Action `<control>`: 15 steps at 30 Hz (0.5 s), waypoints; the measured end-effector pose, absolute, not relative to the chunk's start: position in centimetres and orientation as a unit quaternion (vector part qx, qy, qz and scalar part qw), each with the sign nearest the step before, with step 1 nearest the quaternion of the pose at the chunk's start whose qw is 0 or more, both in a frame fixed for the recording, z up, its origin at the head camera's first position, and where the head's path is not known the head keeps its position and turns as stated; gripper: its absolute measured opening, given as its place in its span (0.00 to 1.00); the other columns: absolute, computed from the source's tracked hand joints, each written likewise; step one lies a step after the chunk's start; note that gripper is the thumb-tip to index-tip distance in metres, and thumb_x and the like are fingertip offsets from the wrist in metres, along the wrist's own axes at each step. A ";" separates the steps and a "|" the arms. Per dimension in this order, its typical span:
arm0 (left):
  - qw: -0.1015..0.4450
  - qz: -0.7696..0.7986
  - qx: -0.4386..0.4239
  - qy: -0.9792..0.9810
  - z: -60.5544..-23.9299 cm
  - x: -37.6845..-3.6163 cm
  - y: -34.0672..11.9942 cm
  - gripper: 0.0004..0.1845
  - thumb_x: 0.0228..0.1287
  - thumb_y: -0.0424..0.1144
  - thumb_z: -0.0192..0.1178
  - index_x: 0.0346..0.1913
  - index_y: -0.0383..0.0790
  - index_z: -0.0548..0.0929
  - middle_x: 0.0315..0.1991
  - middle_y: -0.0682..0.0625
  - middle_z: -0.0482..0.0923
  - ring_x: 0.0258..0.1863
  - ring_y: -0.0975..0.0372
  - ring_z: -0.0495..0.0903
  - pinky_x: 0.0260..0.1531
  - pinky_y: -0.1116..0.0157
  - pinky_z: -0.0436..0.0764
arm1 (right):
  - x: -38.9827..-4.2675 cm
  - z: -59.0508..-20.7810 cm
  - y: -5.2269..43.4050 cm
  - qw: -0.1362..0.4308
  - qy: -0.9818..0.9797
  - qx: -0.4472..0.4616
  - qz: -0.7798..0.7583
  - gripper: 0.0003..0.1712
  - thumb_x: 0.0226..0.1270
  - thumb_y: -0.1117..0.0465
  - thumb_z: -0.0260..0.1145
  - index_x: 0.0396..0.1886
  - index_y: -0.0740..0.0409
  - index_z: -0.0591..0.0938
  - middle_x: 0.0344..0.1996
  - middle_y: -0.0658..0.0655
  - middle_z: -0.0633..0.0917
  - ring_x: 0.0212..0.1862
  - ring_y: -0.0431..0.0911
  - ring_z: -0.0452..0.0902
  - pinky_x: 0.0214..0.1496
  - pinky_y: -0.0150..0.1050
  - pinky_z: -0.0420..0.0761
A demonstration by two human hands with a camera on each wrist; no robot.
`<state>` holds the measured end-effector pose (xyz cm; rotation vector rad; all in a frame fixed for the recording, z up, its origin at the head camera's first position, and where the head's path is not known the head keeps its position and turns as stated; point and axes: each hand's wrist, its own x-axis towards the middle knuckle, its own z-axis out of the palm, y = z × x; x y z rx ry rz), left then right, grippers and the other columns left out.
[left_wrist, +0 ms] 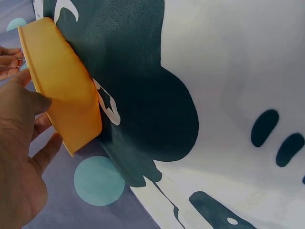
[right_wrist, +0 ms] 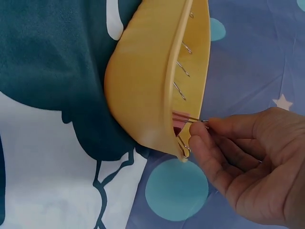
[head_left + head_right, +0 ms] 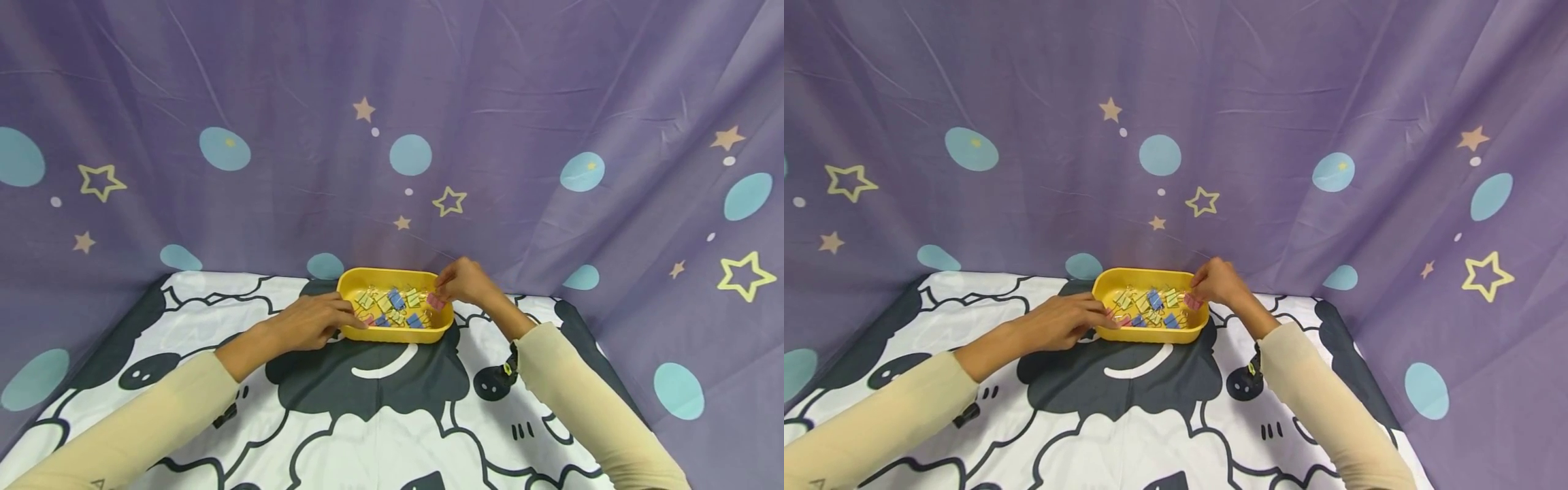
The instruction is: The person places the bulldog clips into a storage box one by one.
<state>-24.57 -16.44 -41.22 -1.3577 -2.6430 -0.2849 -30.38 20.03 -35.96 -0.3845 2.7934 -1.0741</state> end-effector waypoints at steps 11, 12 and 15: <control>0.076 -0.091 -0.454 -0.883 -41.1 -24.5 -16.0 0.32 0.71 0.23 0.64 0.66 0.62 0.93 0.59 0.59 0.91 0.53 0.61 0.82 0.41 0.65 0.82 | -30.4 -36.8 19.3 0.065 0.945 -0.166 -0.274 0.11 0.59 0.71 0.77 0.42 0.65 0.97 0.38 0.59 0.97 0.33 0.43 0.87 0.35 0.33 0.87; 0.076 -0.092 -0.455 -0.882 -41.1 -24.5 -16.0 0.32 0.71 0.22 0.64 0.66 0.62 0.93 0.59 0.59 0.91 0.53 0.61 0.82 0.41 0.65 0.82 | -30.5 -36.8 19.4 0.064 0.949 -0.173 -0.254 0.09 0.61 0.70 0.78 0.42 0.64 0.97 0.38 0.58 0.97 0.34 0.44 0.89 0.38 0.36 0.89; 0.076 -0.094 -0.455 -0.882 -41.1 -24.5 -15.8 0.33 0.71 0.22 0.64 0.66 0.63 0.93 0.60 0.58 0.91 0.53 0.61 0.82 0.40 0.66 0.81 | -31.8 -37.9 20.3 0.040 0.954 -0.208 -0.212 0.05 0.65 0.63 0.79 0.38 0.57 0.98 0.38 0.53 0.97 0.40 0.46 0.91 0.52 0.43 0.91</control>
